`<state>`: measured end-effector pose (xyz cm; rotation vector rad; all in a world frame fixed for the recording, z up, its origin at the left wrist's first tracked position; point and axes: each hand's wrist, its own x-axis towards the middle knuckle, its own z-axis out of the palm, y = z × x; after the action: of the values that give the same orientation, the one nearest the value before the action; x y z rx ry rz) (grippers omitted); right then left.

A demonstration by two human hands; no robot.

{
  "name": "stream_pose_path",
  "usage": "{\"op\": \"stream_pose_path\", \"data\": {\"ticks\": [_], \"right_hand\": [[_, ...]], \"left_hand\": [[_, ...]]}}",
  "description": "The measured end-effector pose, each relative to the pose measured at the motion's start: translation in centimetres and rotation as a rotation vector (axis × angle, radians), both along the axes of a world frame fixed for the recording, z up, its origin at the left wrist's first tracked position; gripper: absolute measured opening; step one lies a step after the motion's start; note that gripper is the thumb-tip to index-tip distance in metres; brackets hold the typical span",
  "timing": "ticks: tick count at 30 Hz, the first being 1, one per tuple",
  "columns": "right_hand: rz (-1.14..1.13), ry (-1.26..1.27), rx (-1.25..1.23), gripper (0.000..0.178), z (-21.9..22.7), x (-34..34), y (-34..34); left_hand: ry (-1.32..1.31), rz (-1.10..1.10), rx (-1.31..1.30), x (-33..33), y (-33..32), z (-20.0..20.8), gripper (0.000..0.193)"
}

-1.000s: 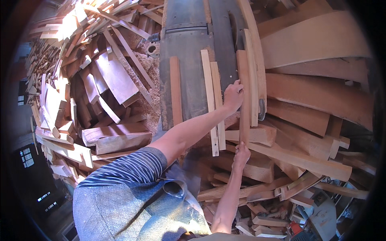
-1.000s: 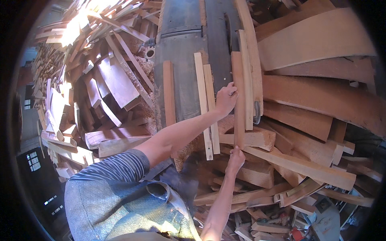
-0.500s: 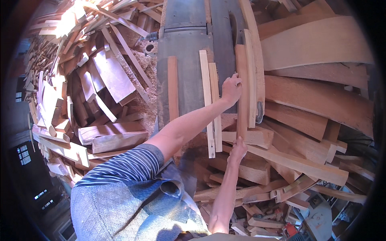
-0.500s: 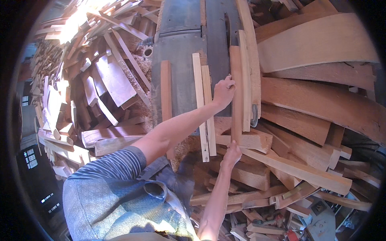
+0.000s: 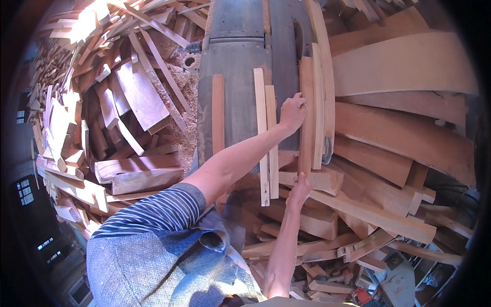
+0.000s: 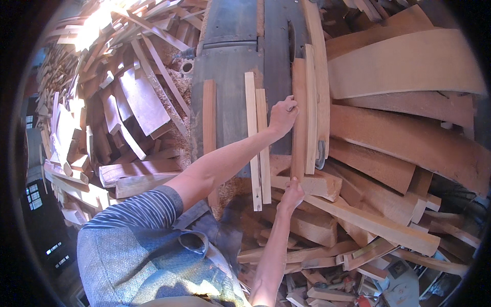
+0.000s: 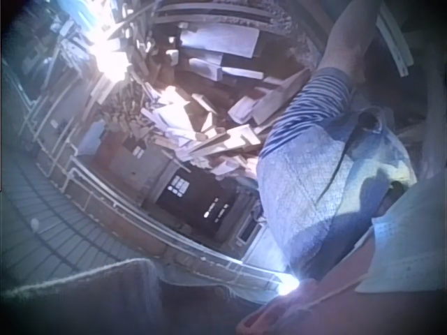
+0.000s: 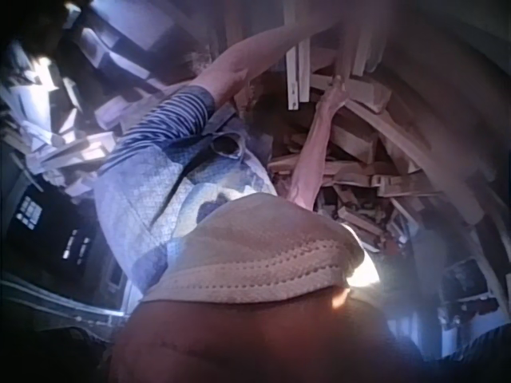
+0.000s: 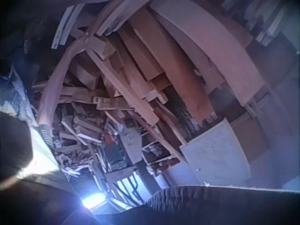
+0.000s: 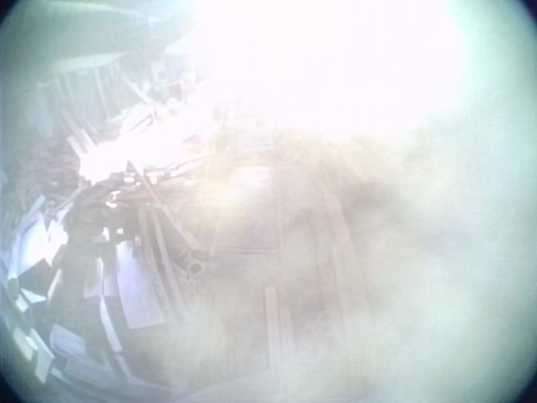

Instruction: The person sorts through a large pile of wood planks by hand, picking up individual pieces, turning them over, and placing them onto a woodworking machine.

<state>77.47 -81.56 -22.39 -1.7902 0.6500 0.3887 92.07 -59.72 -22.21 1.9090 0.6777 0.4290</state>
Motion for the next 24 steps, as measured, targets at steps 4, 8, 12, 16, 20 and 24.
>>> {"op": "stream_pose_path", "data": {"ticks": [4, 8, 12, 16, 20, 24], "right_hand": [[0.003, -0.014, -0.018, 0.04, 0.1, 0.5, 0.7], [0.002, -0.009, 0.002, 0.038, 0.0, 0.9, 1.1], [-0.015, -0.014, 0.012, 0.038, 0.0, 1.4, 1.9], [-0.037, -0.013, 0.015, 0.04, -0.6, 2.0, 2.2], [-0.021, -0.023, -0.011, 0.04, -0.6, 2.7, 2.9], [-0.009, 0.003, 0.004, 0.041, -0.1, 3.3, 3.6]], "left_hand": [[-0.003, 0.018, 0.013, 0.5, 0.2, 0.2, 0.013], [0.013, -0.018, 0.026, 0.1, 0.5, 0.3, 0.014], [0.007, -0.105, 0.019, -3.0, -1.5, 0.8, 0.014], [0.002, -0.112, -0.056, -6.3, -4.8, 1.7, 0.017], [-0.016, -0.049, -0.075, -5.9, -5.1, 1.6, 0.02], [-0.03, -0.044, -0.031, -5.5, -4.5, 1.0, 0.024]]}}
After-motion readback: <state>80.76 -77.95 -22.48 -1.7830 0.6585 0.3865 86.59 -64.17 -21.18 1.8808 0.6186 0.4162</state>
